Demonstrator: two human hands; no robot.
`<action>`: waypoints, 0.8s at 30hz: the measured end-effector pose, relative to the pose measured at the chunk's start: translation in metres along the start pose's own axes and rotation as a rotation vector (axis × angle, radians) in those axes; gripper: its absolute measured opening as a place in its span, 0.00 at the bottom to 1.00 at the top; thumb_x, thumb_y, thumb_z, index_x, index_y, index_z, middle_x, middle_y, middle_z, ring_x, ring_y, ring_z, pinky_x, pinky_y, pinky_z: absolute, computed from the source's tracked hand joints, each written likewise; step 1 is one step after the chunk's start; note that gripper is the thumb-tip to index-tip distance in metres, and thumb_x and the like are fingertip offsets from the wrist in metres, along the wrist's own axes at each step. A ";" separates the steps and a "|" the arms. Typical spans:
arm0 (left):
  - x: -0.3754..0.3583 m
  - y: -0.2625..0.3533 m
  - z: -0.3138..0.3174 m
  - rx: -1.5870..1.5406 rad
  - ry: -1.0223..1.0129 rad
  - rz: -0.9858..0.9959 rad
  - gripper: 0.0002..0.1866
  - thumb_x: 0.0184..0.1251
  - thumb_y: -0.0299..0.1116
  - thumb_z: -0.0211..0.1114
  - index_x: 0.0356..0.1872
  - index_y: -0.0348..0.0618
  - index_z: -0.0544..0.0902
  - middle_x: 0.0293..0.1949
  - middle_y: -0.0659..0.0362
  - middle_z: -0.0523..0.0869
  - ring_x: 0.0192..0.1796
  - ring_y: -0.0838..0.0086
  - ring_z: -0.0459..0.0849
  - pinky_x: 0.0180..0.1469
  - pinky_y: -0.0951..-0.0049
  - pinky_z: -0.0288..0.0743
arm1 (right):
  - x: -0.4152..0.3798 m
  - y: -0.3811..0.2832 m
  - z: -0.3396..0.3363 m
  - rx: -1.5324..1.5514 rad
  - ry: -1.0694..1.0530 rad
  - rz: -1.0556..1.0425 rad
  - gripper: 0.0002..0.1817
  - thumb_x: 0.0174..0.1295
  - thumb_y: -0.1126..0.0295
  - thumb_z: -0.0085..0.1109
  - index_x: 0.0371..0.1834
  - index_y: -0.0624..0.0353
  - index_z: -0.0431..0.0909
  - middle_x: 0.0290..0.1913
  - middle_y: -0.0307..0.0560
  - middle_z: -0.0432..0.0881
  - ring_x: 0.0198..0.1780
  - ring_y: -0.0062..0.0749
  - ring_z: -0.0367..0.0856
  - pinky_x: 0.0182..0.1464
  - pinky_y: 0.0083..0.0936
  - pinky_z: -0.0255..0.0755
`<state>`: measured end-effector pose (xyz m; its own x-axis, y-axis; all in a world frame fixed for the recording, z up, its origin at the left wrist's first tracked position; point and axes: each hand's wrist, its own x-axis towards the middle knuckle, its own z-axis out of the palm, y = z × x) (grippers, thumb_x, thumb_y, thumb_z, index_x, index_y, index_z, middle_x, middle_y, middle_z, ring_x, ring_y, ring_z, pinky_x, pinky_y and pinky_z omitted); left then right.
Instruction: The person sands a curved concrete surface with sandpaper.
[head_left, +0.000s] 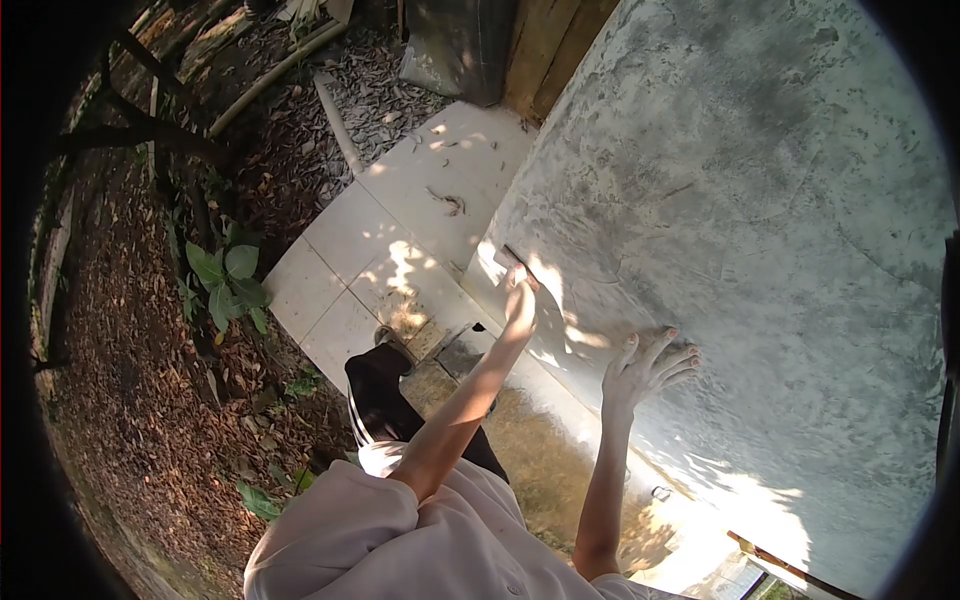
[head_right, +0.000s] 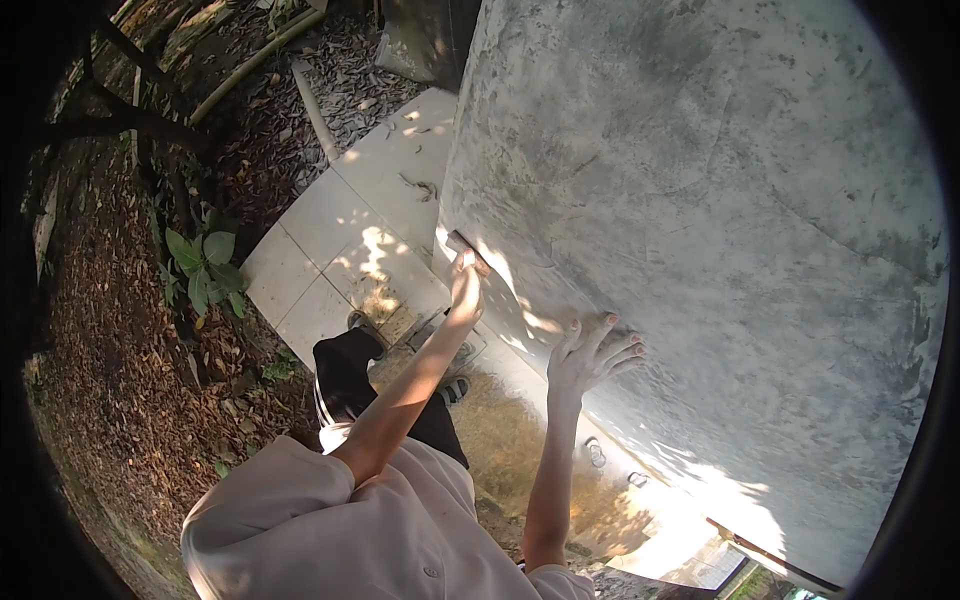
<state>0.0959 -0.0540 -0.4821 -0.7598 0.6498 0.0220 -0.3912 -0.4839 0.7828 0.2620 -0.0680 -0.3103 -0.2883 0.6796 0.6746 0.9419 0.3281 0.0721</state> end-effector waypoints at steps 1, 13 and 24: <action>0.010 0.003 0.012 0.044 0.309 -0.214 0.15 0.75 0.40 0.53 0.44 0.35 0.78 0.29 0.64 0.72 0.32 0.80 0.67 0.38 0.77 0.65 | 0.001 -0.002 0.002 0.010 0.003 0.017 0.36 0.71 0.50 0.44 0.78 0.47 0.44 0.78 0.60 0.26 0.77 0.56 0.20 0.71 0.64 0.25; 0.027 0.011 0.017 0.473 0.420 -0.233 0.19 0.74 0.39 0.53 0.23 0.37 0.73 0.24 0.61 0.73 0.29 0.75 0.68 0.35 0.71 0.66 | 0.012 -0.014 0.016 -0.082 0.039 -0.228 0.33 0.69 0.50 0.48 0.75 0.46 0.56 0.78 0.58 0.32 0.77 0.56 0.19 0.69 0.68 0.19; 0.072 0.003 0.004 0.406 0.526 -0.054 0.14 0.73 0.34 0.54 0.42 0.30 0.80 0.29 0.61 0.79 0.30 0.74 0.73 0.37 0.71 0.69 | 0.012 -0.020 0.028 -0.145 0.062 -0.262 0.35 0.64 0.50 0.51 0.75 0.38 0.55 0.79 0.54 0.32 0.78 0.54 0.20 0.71 0.63 0.16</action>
<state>0.0422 -0.0062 -0.4756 -0.9369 0.2447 -0.2497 -0.2875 -0.1325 0.9486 0.2344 -0.0479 -0.3245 -0.5180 0.5413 0.6623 0.8528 0.3869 0.3508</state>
